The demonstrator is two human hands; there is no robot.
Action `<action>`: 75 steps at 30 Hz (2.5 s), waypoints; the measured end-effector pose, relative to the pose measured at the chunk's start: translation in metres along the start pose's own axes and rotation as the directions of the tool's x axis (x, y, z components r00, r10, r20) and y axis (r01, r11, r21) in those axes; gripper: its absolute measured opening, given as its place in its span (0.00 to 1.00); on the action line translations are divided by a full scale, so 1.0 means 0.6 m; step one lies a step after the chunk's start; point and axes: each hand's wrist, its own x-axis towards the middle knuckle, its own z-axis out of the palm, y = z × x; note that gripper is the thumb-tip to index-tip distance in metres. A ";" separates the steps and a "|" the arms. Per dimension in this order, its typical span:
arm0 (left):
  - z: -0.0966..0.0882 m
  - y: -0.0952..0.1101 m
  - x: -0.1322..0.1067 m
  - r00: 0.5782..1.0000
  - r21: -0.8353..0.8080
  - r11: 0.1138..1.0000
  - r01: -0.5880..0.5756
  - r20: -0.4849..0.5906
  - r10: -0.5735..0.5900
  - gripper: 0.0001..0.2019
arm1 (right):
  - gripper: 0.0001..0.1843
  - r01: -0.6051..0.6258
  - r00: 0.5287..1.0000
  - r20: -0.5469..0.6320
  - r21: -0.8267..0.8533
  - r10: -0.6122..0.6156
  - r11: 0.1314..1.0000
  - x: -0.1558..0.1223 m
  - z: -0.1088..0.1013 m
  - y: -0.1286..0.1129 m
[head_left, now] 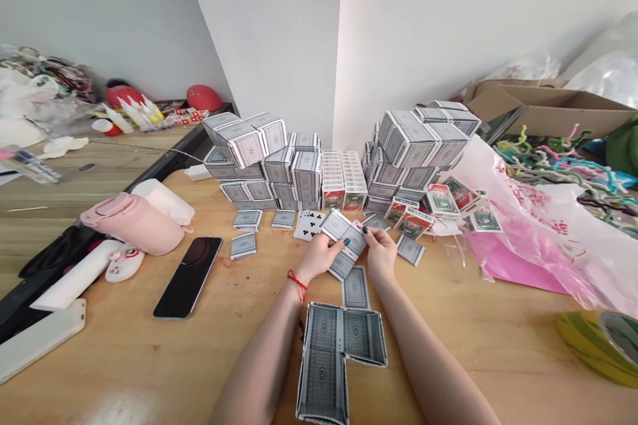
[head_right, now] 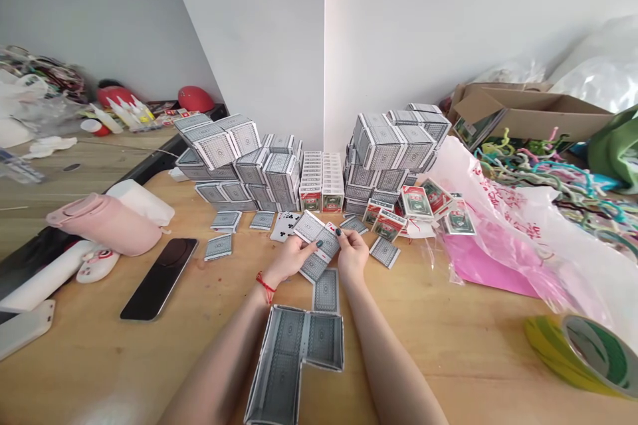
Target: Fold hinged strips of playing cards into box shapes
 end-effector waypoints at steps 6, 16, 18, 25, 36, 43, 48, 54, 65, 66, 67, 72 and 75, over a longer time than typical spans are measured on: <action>0.003 -0.009 0.004 0.996 0.067 0.997 0.044 -0.076 -0.039 0.17 | 0.12 0.178 0.983 0.002 -0.281 -0.185 0.943 -0.007 -0.001 -0.014; -0.002 0.001 -0.002 0.988 -0.228 0.971 0.073 -0.116 -0.102 0.16 | 0.10 0.507 0.860 0.327 -0.462 -0.392 0.728 -0.014 -0.014 -0.015; -0.008 0.001 -0.002 0.988 -0.249 0.963 0.101 -0.086 -0.126 0.16 | 0.09 0.448 0.888 0.302 -0.402 -0.347 0.798 -0.015 -0.012 -0.016; -0.023 -0.001 0.001 0.996 -0.171 0.981 0.089 0.043 -0.082 0.19 | 0.10 -0.420 0.858 0.415 0.227 0.303 0.878 -0.001 -0.008 -0.029; -0.029 0.009 -0.009 0.990 -0.117 0.989 0.089 0.116 -0.076 0.20 | 0.13 -0.740 0.454 0.816 0.123 0.357 0.661 -0.006 -0.017 -0.044; -0.028 0.011 -0.011 0.989 -0.104 0.990 0.093 0.126 -0.080 0.20 | 0.08 -0.622 0.523 0.794 0.109 0.309 0.775 -0.004 -0.028 -0.030; -0.029 0.007 -0.011 0.990 -0.065 0.997 0.051 0.137 -0.042 0.21 | 0.11 -0.592 0.565 0.746 0.068 0.353 0.803 -0.006 -0.024 -0.025; -0.031 0.000 -0.010 0.992 -0.050 0.998 0.046 0.120 -0.040 0.20 | 0.12 -0.547 0.624 0.685 0.040 0.376 0.836 -0.014 -0.012 -0.025; -0.032 -0.003 -0.010 0.993 -0.098 0.991 0.087 0.092 -0.078 0.18 | 0.21 0.031 0.865 0.487 -0.282 0.116 0.959 -0.019 -0.008 -0.013; -0.032 -0.001 -0.011 0.992 -0.108 0.990 0.089 0.096 -0.079 0.19 | 0.22 0.008 0.862 0.488 -0.281 0.136 0.960 -0.020 -0.007 -0.015; -0.032 0.000 -0.012 0.992 -0.121 0.988 0.092 0.101 -0.080 0.19 | 0.22 -0.021 0.856 0.493 -0.270 0.157 0.963 -0.022 -0.007 -0.018; -0.032 0.008 -0.014 0.995 -0.179 0.979 0.097 0.054 -0.089 0.21 | 0.24 -0.134 0.794 0.569 -0.178 0.213 0.975 -0.019 -0.011 -0.029; -0.034 0.007 -0.012 0.996 -0.208 0.974 0.089 0.034 -0.084 0.20 | 0.24 -0.157 0.752 0.629 -0.121 0.198 0.980 -0.016 -0.017 -0.031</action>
